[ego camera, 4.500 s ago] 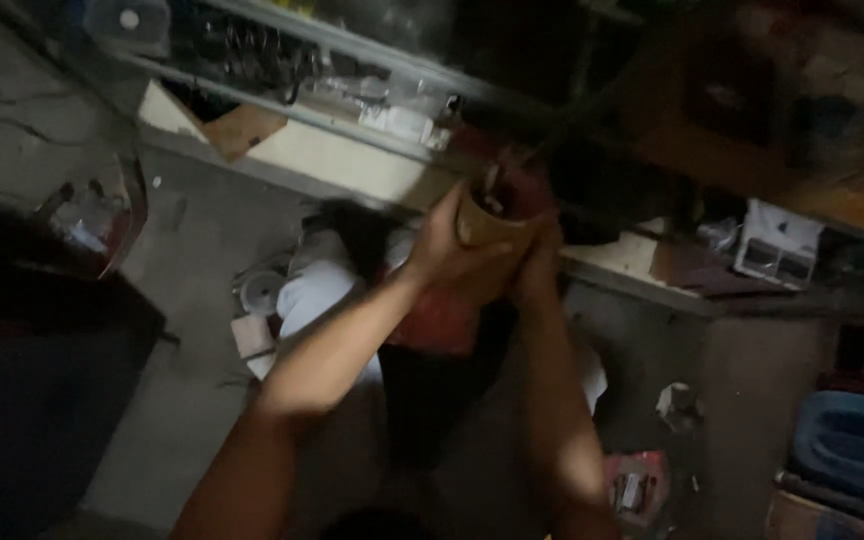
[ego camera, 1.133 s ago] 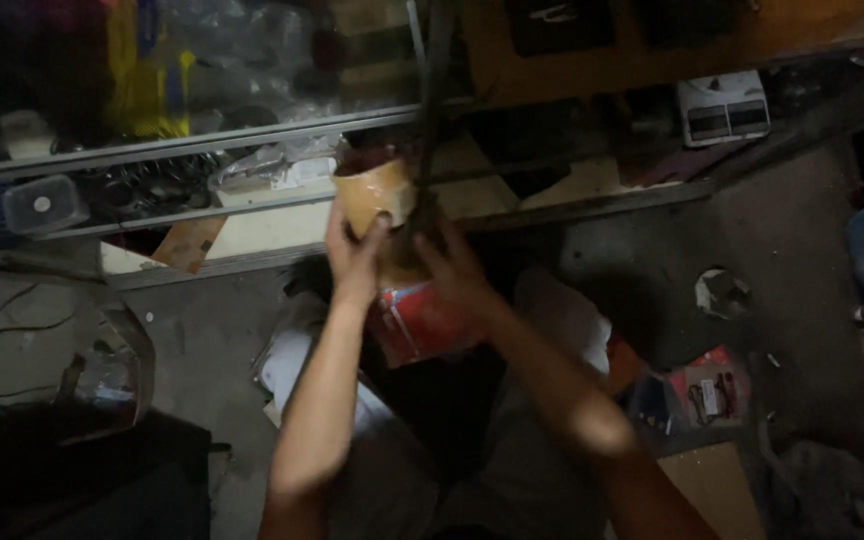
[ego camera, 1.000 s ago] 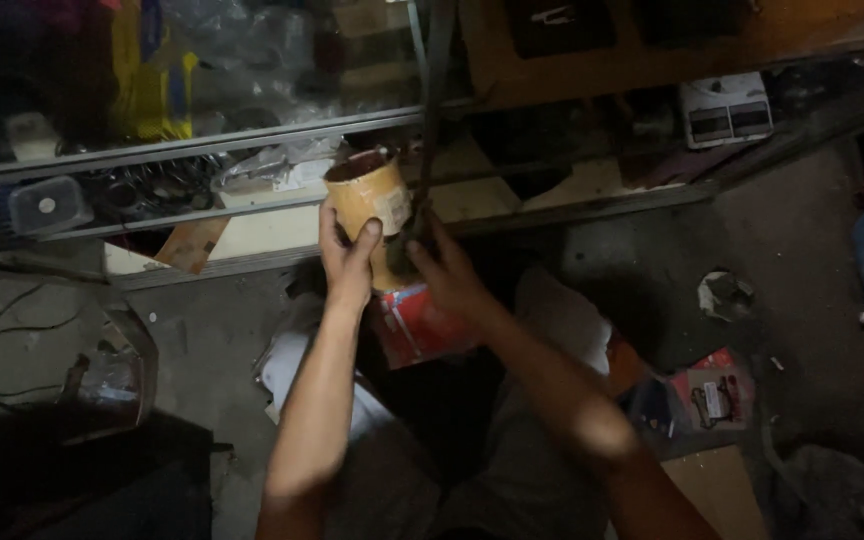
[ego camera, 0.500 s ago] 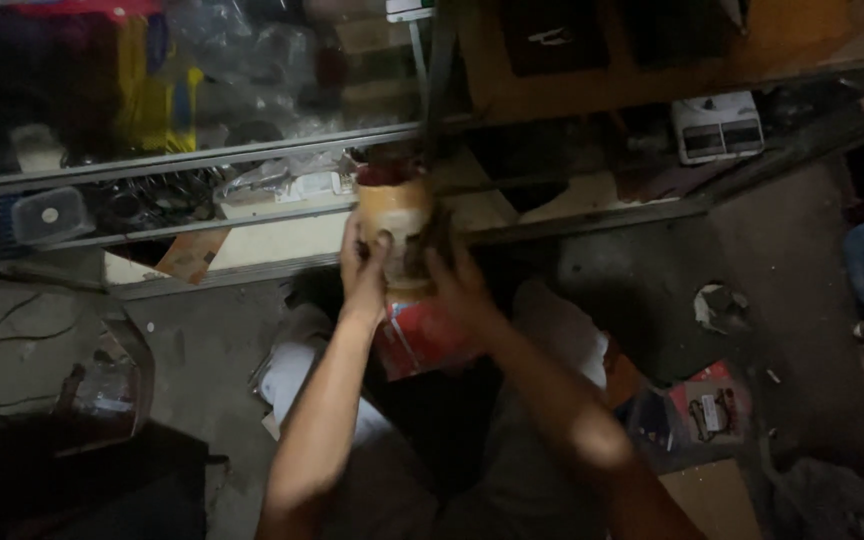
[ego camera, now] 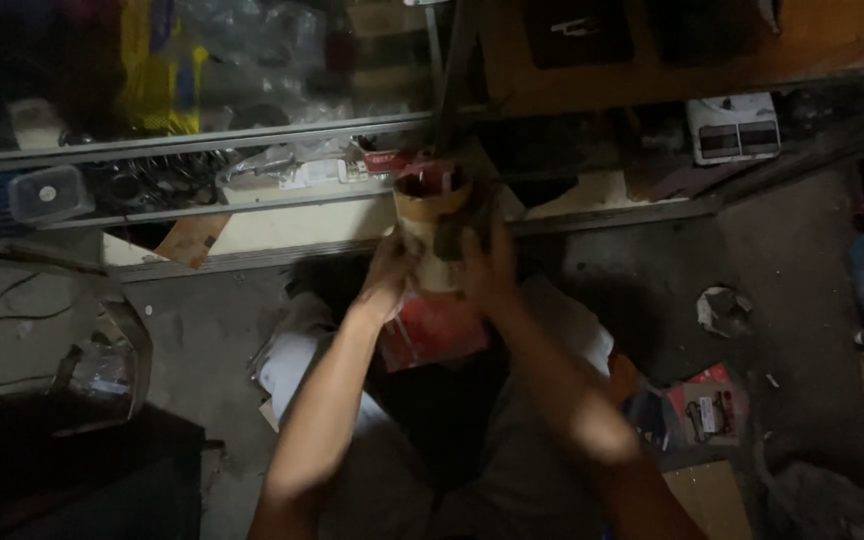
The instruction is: Inspecting and organizing motorcycle parts from storage shelves.
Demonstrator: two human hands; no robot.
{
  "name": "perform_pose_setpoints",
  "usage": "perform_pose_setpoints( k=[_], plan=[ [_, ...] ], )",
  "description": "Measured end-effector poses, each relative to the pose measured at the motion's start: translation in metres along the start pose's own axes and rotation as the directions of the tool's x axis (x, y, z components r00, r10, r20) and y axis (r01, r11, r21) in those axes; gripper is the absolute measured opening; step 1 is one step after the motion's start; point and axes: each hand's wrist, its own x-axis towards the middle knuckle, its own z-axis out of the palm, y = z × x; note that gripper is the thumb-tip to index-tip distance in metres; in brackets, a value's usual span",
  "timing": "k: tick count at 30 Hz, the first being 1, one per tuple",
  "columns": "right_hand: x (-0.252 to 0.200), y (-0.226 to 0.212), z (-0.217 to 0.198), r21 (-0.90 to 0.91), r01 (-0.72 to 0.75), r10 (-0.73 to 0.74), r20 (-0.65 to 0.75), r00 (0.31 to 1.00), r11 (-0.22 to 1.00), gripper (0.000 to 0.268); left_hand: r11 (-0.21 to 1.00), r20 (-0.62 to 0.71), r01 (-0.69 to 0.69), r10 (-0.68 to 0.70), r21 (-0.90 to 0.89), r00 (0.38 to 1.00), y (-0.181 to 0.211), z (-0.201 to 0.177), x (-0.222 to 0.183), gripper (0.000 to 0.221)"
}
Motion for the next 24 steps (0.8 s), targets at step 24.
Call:
perform_pose_setpoints(
  k=[24],
  plan=[
    [-0.006,-0.007,0.006,0.216,0.317,-0.317,-0.037,0.948,0.924,0.069,0.997,0.103,0.021,-0.013,-0.079,0.995,-0.014,-0.03,0.006,0.063]
  ],
)
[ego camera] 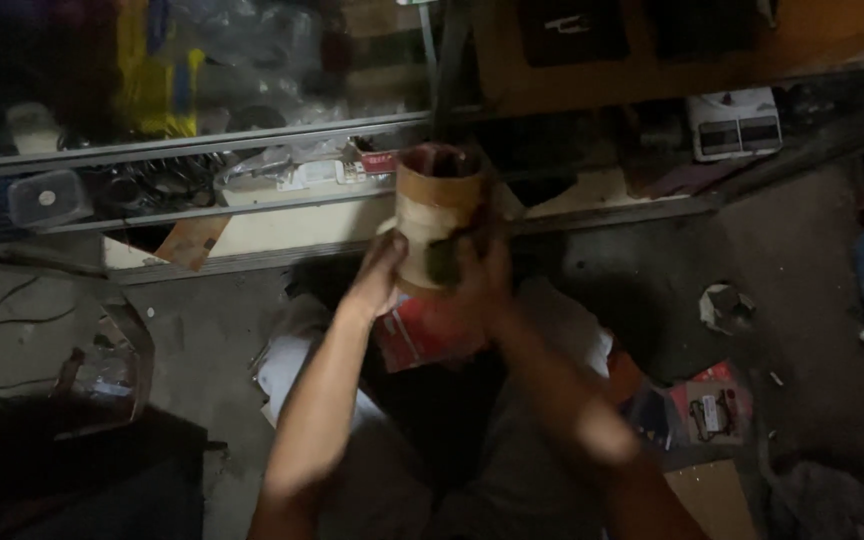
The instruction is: Inspecting and organizing motorcycle parts from storage shelves.
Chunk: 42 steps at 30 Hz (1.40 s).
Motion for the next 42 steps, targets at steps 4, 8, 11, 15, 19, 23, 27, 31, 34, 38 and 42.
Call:
perform_pose_setpoints(
  k=[4,8,11,15,19,23,27,31,34,38,42],
  plan=[
    [0.016,-0.02,-0.017,-0.055,-0.113,0.112,-0.029,0.993,0.992,0.067,1.0,0.049,-0.02,0.019,0.024,0.999,0.037,0.051,-0.006,0.058],
    [0.012,-0.021,0.001,0.338,-0.623,0.64,0.074,0.765,0.705,0.065,0.977,-0.129,-0.053,0.08,0.205,0.988,0.042,0.04,-0.004,0.05],
    [-0.001,0.004,0.004,0.309,-0.742,0.755,0.101,0.648,0.595,0.064,0.865,-0.163,-0.044,0.143,0.5,0.976,0.057,0.042,-0.005,0.051],
    [-0.004,-0.023,0.007,-0.392,-0.469,0.534,0.071,0.843,0.792,0.064,0.656,-0.108,-0.035,0.177,0.754,0.978,0.064,0.057,-0.011,0.069],
    [-0.012,-0.019,0.013,-0.217,-0.251,0.281,0.117,0.953,0.943,0.06,0.674,-0.03,-0.174,0.28,0.717,0.959,0.071,0.065,-0.013,0.078],
    [0.009,-0.019,0.008,-0.12,-0.477,0.483,0.029,0.875,0.871,0.06,0.643,-0.012,-0.236,0.357,0.729,0.934,0.05,0.056,-0.006,0.077],
    [0.053,-0.016,-0.017,0.288,-0.573,0.562,0.127,0.817,0.767,0.07,0.707,-0.04,-0.136,0.227,0.694,0.973,0.05,0.077,-0.013,0.076],
    [0.062,-0.027,-0.014,0.476,-0.595,0.586,0.189,0.788,0.647,0.076,0.642,-0.053,-0.115,0.237,0.758,0.97,0.054,0.075,-0.012,0.075],
    [0.047,-0.02,-0.009,0.558,-0.5,0.438,0.254,0.862,0.662,0.072,0.702,-0.001,-0.22,0.3,0.677,0.954,0.049,0.069,-0.006,0.074],
    [0.004,0.022,-0.005,-0.122,-0.558,0.564,0.019,0.825,0.821,0.075,0.569,-0.064,-0.232,0.452,0.789,0.89,0.056,0.06,0.004,0.068],
    [0.014,-0.033,0.017,-0.058,-0.579,0.581,0.026,0.813,0.813,0.075,0.628,-0.146,-0.18,0.431,0.758,0.89,0.062,0.063,0.005,0.061]
  ],
)
